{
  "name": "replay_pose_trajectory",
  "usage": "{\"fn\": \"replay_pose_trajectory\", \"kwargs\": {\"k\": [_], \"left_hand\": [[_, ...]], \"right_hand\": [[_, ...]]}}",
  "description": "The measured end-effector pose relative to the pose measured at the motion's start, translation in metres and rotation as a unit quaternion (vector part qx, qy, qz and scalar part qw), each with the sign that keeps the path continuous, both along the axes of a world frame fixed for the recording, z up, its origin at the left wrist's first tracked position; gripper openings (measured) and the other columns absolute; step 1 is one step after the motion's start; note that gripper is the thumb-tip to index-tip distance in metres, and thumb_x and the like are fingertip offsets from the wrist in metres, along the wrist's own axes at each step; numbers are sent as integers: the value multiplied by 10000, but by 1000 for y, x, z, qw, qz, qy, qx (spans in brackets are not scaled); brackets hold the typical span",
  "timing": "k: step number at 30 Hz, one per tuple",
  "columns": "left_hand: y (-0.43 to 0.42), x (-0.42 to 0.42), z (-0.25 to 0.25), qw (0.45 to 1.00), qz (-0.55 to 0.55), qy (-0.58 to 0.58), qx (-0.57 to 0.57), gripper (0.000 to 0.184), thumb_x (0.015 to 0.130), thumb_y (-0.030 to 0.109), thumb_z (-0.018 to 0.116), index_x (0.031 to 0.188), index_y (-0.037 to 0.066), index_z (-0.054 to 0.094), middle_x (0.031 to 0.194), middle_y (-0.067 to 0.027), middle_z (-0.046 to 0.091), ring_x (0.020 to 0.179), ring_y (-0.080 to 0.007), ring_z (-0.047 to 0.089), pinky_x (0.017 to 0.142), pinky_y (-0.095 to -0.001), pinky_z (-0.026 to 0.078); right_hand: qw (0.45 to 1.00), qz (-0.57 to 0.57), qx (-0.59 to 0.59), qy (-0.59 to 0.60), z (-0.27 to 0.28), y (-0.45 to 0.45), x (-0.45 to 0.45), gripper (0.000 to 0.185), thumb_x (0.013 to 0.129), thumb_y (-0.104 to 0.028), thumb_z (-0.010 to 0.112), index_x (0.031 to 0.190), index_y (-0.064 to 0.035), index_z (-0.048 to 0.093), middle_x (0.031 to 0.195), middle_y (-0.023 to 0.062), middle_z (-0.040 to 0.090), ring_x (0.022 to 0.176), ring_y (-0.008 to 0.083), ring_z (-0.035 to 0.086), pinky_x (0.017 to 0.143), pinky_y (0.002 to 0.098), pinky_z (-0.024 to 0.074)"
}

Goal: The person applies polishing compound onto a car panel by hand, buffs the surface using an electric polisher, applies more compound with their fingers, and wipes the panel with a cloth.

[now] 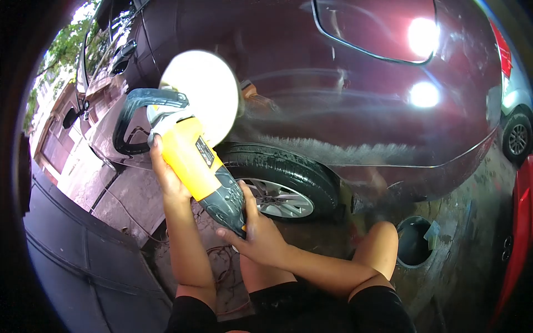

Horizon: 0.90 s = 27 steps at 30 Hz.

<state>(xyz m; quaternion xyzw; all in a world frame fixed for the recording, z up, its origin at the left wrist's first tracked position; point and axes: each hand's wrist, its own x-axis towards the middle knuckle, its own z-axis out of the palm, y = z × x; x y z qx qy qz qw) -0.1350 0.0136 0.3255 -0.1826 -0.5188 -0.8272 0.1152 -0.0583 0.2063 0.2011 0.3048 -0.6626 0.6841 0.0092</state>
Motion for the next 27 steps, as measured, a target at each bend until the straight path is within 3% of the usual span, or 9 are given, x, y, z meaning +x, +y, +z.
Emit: {"fn": "replay_pose_trajectory", "kwargs": {"k": [4, 9, 10, 11, 14, 17, 22, 24, 27], "left_hand": [[20, 5, -10, 1000, 15, -10, 24, 773, 1012, 662, 501, 1441, 22, 550, 1292, -166, 682, 1098, -309, 702, 930, -471, 597], [85, 12, -43, 987, -161, -2, -8, 664, 1037, 607, 463, 1388, 52, 563, 1257, -185, 686, 1086, -347, 701, 938, -503, 587], [112, 18, -48, 988, -151, 1, 28, 666, 1042, 526, 551, 1428, -14, 506, 1176, -248, 706, 1022, -340, 733, 885, -481, 627], [127, 14, -57, 991, -131, -7, 14, 605, 1040, 416, 620, 1436, -22, 492, 1165, -219, 710, 1037, -318, 733, 888, -461, 631], [169, 5, -47, 988, -153, 9, -20, 516, 995, 295, 733, 1361, -31, 570, 1190, -134, 707, 1061, -228, 722, 901, -404, 619], [194, -20, -16, 996, -43, 71, -46, 490, 973, 277, 770, 1325, -22, 608, 1208, -106, 705, 1070, -195, 714, 926, -382, 602], [173, -53, 55, 993, -42, 90, -56, 555, 970, 320, 767, 1379, 1, 567, 1252, -133, 696, 1100, -223, 726, 939, -412, 609], [159, -47, 64, 991, -66, 79, -81, 538, 987, 322, 745, 1376, -4, 566, 1254, -148, 704, 1064, -245, 749, 897, -418, 632], [147, -32, 37, 995, 19, 77, -55, 527, 1002, 296, 722, 1394, -15, 557, 1226, -160, 719, 1008, -266, 766, 870, -422, 647]], "right_hand": [[999, -34, 20, 16, -2, 32, 14, 1089, 977, -413, 752, 1691, -16, 31, 1369, 367, 617, 1216, 495, 675, 1025, 461, 534], [995, -87, 33, -18, -33, 90, 44, 1083, 979, -372, 763, 1689, -38, 18, 1418, 365, 592, 1291, 487, 640, 1077, 457, 513], [994, -102, 32, -17, -47, 99, 47, 1091, 980, -363, 765, 1687, -43, -1, 1415, 366, 593, 1295, 484, 639, 1083, 457, 511], [994, -106, 17, -32, -57, 109, 52, 1107, 983, -337, 766, 1683, -52, -43, 1415, 360, 596, 1308, 471, 637, 1101, 451, 500], [985, -159, -31, 61, -66, 130, 43, 1092, 996, -315, 754, 1678, -35, -52, 1473, 336, 561, 1365, 415, 603, 1143, 450, 462], [974, -172, -60, 134, -41, 147, 8, 1056, 1001, -300, 749, 1676, -9, -9, 1498, 316, 538, 1377, 392, 584, 1158, 442, 435], [977, -133, -91, 142, 7, 129, -41, 1016, 999, -251, 746, 1677, -52, 15, 1459, 314, 571, 1362, 396, 598, 1150, 444, 444], [982, -110, -102, 119, 10, 115, -42, 1017, 1009, -278, 735, 1676, -66, -2, 1471, 321, 559, 1374, 421, 588, 1157, 455, 439], [980, -80, -95, 155, -16, 102, -47, 1016, 1021, -334, 719, 1676, -71, -11, 1498, 330, 534, 1369, 450, 586, 1160, 477, 436]]}}
